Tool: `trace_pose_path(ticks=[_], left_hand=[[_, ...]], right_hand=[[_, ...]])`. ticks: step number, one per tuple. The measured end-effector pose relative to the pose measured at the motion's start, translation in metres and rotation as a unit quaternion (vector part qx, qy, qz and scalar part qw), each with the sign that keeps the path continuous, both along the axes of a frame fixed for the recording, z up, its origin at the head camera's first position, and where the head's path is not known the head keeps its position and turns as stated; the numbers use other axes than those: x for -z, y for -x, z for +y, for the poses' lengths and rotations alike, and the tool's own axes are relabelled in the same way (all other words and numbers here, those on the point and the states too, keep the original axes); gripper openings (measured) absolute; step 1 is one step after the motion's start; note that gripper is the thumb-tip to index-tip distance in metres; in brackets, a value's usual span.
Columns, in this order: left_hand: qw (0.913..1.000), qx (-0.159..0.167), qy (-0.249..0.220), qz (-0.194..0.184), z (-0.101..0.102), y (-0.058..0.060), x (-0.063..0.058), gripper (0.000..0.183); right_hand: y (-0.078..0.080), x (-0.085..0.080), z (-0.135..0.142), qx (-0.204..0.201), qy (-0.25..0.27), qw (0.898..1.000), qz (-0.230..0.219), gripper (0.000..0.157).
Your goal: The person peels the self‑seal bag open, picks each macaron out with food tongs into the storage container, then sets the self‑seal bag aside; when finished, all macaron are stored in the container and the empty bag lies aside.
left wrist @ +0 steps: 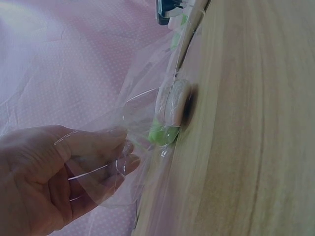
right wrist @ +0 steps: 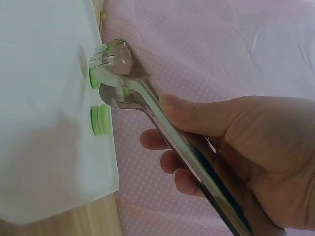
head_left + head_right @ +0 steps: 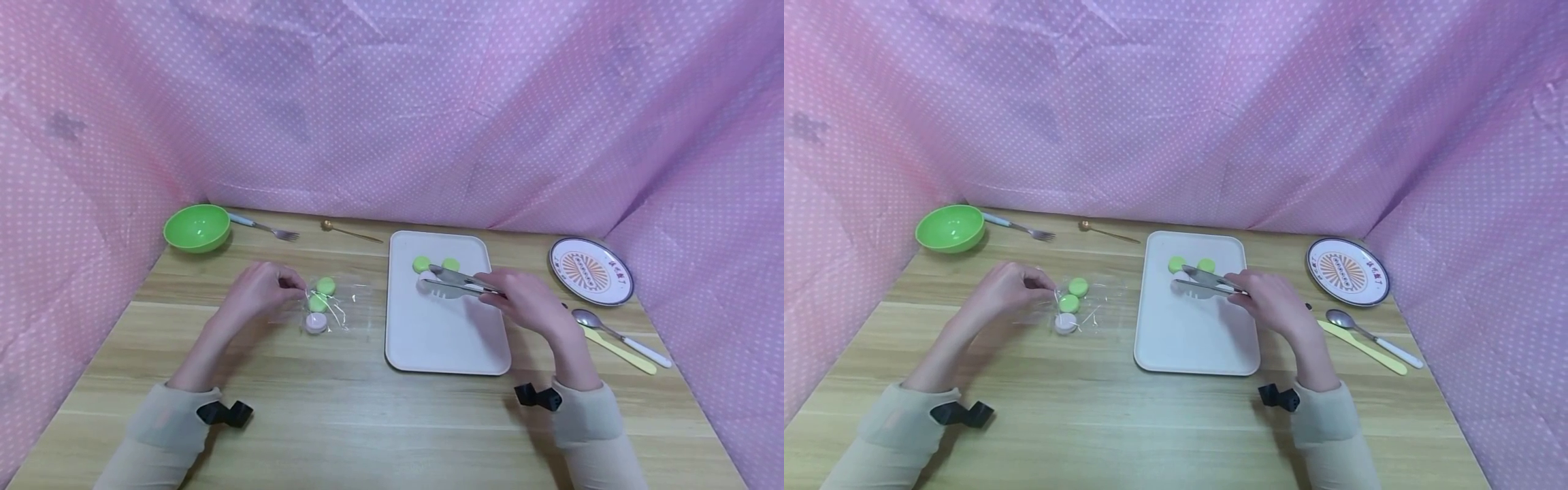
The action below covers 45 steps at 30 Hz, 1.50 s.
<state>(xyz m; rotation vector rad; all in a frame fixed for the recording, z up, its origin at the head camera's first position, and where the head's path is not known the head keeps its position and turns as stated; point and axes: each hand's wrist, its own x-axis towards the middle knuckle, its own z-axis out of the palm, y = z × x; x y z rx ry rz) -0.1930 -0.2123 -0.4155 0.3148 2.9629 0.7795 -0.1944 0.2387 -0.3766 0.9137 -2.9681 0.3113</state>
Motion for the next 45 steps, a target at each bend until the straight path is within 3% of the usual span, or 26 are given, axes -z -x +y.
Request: trace_pose_path(ticks=[13,45], left_hand=[[0.9999,0.004,0.002,0.014,0.0003,-0.0002,-0.0009,0.006],[0.9999,-0.005,0.007,0.012,-0.0001,-0.0004,0.0001,0.006]], right_hand=[[0.0004,0.0079,-0.0053,0.017,-0.013,1.0,-0.019,0.035],[0.0,0.0085,-0.0067,0.018,-0.02,0.999,-0.046,0.035]])
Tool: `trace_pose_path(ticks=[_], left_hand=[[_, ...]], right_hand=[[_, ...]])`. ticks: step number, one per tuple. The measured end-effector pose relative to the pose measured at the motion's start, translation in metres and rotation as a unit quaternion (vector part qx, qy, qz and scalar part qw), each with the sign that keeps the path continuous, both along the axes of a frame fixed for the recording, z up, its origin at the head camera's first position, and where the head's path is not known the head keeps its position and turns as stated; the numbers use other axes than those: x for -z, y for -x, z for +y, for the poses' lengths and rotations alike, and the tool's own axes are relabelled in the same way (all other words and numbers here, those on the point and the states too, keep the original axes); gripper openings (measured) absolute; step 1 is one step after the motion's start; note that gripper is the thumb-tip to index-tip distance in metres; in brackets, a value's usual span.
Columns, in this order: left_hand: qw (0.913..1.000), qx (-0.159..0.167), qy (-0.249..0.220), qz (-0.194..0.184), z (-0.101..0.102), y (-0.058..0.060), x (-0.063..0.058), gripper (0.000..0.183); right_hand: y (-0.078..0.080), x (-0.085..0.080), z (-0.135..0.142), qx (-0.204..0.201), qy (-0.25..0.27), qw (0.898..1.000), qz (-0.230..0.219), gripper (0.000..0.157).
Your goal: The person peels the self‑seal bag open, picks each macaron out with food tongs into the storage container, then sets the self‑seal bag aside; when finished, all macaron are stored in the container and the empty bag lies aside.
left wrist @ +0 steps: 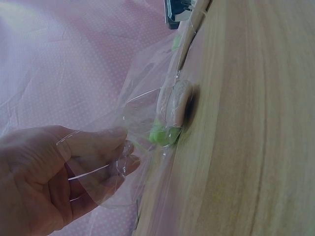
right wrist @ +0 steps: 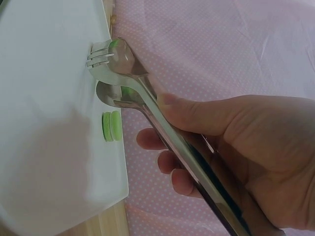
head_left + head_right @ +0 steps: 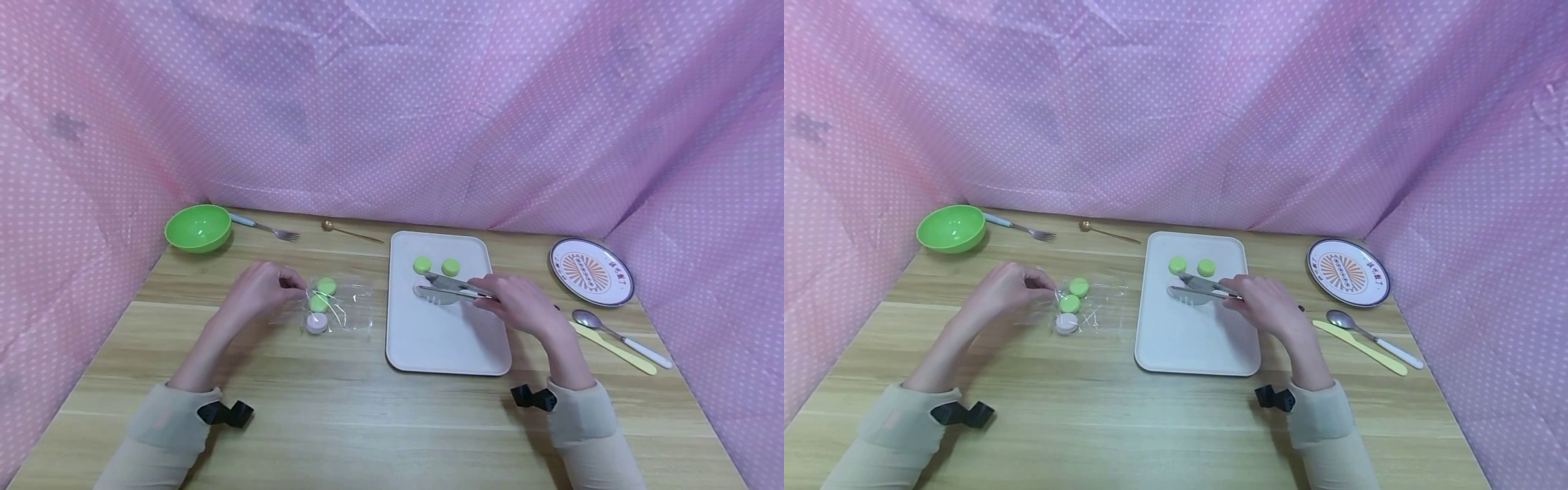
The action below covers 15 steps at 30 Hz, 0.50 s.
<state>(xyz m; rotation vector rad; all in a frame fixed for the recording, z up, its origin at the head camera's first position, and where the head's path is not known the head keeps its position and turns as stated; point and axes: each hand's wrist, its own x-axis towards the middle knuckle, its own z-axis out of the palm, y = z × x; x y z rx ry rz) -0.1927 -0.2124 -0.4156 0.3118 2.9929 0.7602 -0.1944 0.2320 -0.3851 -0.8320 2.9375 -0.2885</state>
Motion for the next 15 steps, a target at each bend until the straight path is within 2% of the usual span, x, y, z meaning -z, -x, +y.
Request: trace_pose_path(ticks=[9,15], left_hand=[[1.0,0.003,-0.002,-0.001,-0.001,0.0,-0.001,0.006],[1.0,0.003,0.003,-0.007,-0.001,0.0,-0.002,0.005]], right_hand=[[-0.001,-0.002,0.0,0.003,0.0,1.0,0.0,0.037],[-0.006,-0.011,-0.005,0.013,0.011,1.0,0.016,0.041]])
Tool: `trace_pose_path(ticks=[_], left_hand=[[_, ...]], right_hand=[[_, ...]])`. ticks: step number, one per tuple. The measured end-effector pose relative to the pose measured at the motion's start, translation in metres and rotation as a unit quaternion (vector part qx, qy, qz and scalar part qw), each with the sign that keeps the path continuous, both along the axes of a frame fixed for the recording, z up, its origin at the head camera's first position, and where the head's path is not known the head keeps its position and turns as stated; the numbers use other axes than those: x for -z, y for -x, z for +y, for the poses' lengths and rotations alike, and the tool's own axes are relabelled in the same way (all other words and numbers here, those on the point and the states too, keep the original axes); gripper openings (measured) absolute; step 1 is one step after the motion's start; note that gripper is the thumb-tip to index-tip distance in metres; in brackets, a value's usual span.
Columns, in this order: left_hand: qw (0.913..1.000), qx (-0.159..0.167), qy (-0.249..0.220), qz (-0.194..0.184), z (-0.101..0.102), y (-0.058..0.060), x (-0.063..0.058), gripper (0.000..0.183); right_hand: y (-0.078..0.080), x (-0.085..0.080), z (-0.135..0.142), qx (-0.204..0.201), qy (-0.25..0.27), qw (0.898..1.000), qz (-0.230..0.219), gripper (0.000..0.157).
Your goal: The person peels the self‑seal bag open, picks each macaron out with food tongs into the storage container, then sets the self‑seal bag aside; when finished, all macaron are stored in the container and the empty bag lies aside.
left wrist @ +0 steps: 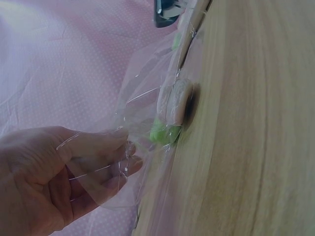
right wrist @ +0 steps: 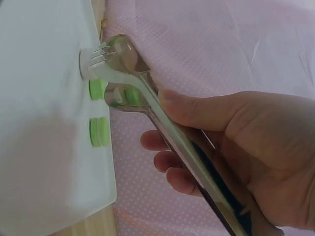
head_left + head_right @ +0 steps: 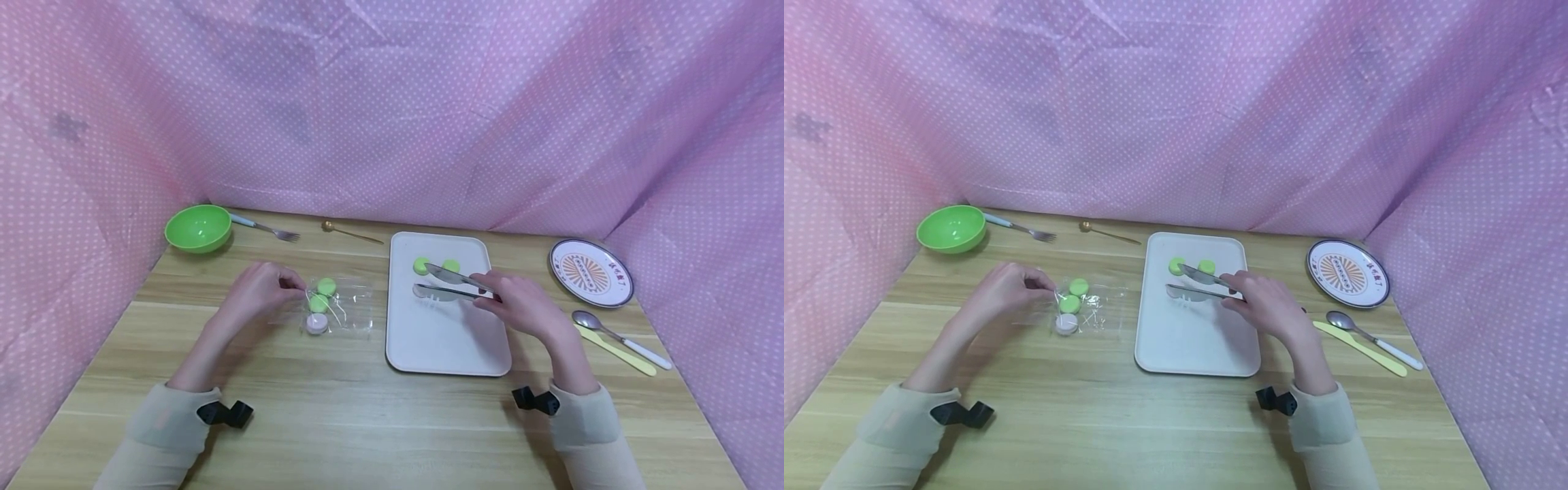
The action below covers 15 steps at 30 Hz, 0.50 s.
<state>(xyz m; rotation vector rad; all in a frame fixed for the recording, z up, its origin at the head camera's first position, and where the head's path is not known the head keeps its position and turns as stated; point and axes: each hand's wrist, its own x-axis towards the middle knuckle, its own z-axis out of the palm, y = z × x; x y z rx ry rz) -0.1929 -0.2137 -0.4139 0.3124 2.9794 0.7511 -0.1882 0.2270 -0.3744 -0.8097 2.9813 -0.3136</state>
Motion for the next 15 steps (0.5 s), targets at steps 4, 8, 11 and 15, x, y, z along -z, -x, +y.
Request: trace_pose_path(ticks=[4,8,11,15], left_hand=[[1.0,0.002,-0.004,-0.002,0.0,0.0,-0.001,0.006],[1.0,0.0,-0.004,-0.001,-0.001,0.0,-0.003,0.007],[1.0,-0.003,-0.001,0.0,0.0,-0.001,-0.003,0.007],[1.0,-0.003,0.0,0.001,0.0,-0.001,-0.003,0.006]], right_hand=[[-0.005,-0.005,-0.014,-0.016,0.016,1.0,0.021,0.04],[-0.007,-0.004,-0.037,-0.046,0.033,0.998,0.018,0.032],[-0.007,-0.001,-0.054,-0.063,0.032,0.997,0.015,0.025],[-0.006,0.006,-0.07,-0.076,0.021,0.997,0.019,0.024]])
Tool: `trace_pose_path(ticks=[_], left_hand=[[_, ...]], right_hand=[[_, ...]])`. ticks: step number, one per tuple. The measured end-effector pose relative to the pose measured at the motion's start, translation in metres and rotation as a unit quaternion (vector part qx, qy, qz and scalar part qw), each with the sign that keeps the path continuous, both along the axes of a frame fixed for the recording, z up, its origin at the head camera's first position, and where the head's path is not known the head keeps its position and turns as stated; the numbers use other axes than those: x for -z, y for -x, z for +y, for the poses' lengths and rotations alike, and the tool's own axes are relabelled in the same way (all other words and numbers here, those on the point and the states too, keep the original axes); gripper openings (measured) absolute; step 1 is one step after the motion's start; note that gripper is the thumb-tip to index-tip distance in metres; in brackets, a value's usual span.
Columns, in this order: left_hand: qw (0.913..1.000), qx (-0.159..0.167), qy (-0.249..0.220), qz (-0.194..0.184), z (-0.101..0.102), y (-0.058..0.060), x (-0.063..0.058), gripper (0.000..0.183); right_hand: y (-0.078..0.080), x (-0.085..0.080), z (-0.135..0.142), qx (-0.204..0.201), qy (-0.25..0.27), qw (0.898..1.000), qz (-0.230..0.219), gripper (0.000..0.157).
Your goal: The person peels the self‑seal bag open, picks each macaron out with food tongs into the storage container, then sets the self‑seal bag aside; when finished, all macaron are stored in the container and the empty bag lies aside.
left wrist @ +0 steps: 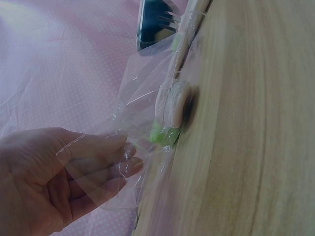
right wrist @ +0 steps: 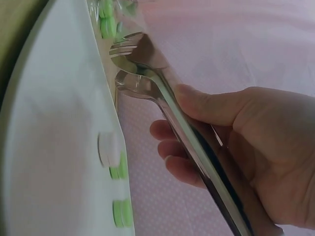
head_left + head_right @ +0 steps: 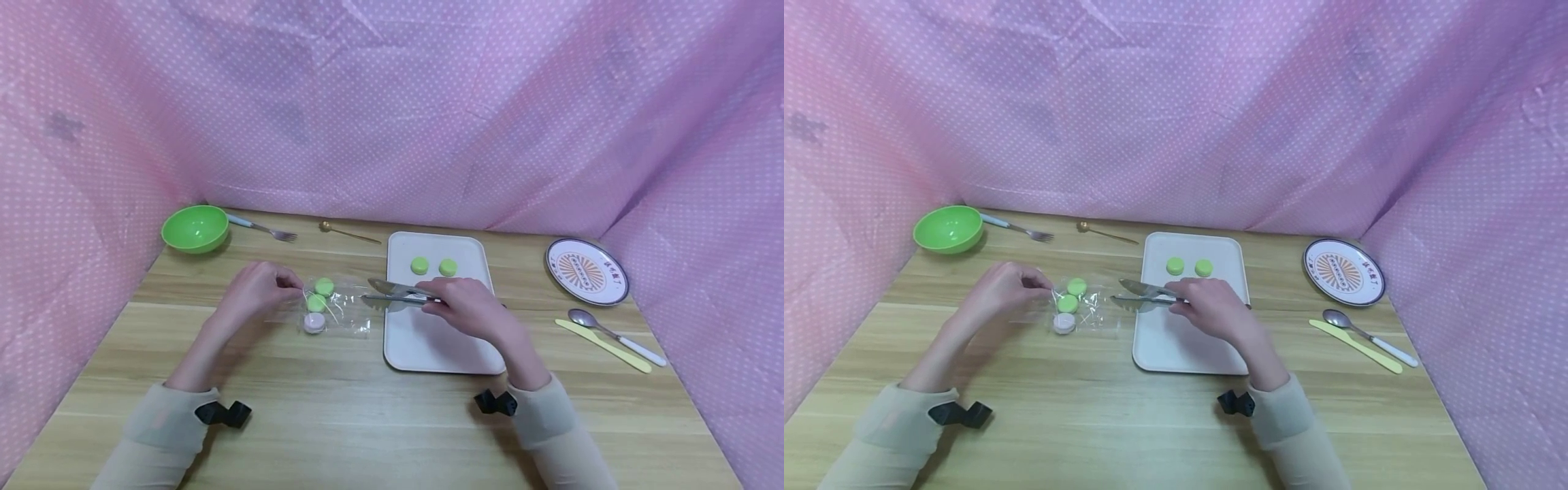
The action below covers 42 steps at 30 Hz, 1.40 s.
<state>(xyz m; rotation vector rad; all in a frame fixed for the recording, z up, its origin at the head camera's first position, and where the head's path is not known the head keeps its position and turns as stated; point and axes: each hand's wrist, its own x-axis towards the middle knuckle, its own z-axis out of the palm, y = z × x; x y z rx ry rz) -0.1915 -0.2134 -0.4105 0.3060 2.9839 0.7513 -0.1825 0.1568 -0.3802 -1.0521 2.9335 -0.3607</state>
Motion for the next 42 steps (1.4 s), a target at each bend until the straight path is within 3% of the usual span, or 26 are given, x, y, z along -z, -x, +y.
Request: trace_pose_path(ticks=[13,19,25,42], left_hand=[[1.0,-0.003,-0.002,-0.004,0.001,0.001,0.0,0.006],[0.9998,0.014,-0.002,0.017,0.002,0.001,0.002,0.006],[0.9986,0.031,-0.012,0.041,0.004,0.0,0.004,0.006],[0.9959,0.054,-0.023,0.069,0.004,0.003,0.008,0.01]], right_hand=[[0.004,0.011,-0.035,-0.028,-0.013,1.0,-0.004,0.022],[0.006,0.013,-0.046,-0.033,-0.012,0.999,0.008,0.015],[0.007,0.014,-0.057,-0.025,-0.017,0.999,0.033,0.005],[0.014,0.012,-0.08,-0.004,-0.05,0.998,0.048,0.008]])
